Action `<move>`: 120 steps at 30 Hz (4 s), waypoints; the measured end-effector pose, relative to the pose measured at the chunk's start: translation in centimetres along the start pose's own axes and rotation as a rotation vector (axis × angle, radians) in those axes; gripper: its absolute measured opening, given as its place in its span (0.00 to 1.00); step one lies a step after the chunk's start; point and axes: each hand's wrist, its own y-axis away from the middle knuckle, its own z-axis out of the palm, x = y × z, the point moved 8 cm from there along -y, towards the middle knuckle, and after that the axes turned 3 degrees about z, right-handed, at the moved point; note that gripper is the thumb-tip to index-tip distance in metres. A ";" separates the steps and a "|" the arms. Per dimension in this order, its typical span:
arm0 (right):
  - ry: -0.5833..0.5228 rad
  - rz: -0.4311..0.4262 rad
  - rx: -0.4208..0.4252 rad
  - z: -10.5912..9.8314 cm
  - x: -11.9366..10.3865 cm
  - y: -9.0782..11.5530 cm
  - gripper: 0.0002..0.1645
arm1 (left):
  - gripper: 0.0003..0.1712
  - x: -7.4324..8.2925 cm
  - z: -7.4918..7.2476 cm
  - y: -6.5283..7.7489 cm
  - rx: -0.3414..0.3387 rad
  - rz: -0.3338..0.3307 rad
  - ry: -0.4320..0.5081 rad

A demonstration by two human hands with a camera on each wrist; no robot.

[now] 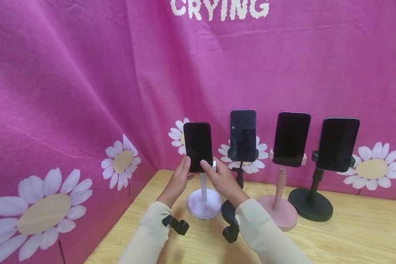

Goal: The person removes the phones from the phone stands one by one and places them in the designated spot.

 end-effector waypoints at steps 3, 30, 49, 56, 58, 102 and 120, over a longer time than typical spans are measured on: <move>0.008 0.009 -0.007 -0.1 0.0 -0.1 0.20 | 0.39 -0.1 -0.1 0.0 -0.004 -0.028 -0.034; 0.002 0.129 -0.097 0.1 -0.6 2.3 0.29 | 0.43 0.6 -0.7 2.3 -0.034 -0.087 -0.264; 0.039 0.089 -0.071 -1.3 -3.4 9.2 0.21 | 0.40 3.7 2.3 7.5 -0.146 0.018 -0.211; -0.007 0.071 -0.077 -2.9 -3.9 11.4 0.18 | 0.37 5.1 4.7 8.5 -0.225 0.117 -0.206; 0.001 0.060 -0.072 -3.4 -4.0 12.0 0.17 | 0.37 5.4 5.3 8.6 -0.238 0.128 -0.208; 0.229 -0.016 0.197 -12.5 -7.1 17.1 0.41 | 0.34 7.9 15.2 7.5 -0.357 0.330 -0.268; 0.455 -0.406 0.732 -9.9 -15.7 16.6 0.50 | 0.34 8.0 14.0 8.2 -0.469 0.251 -0.285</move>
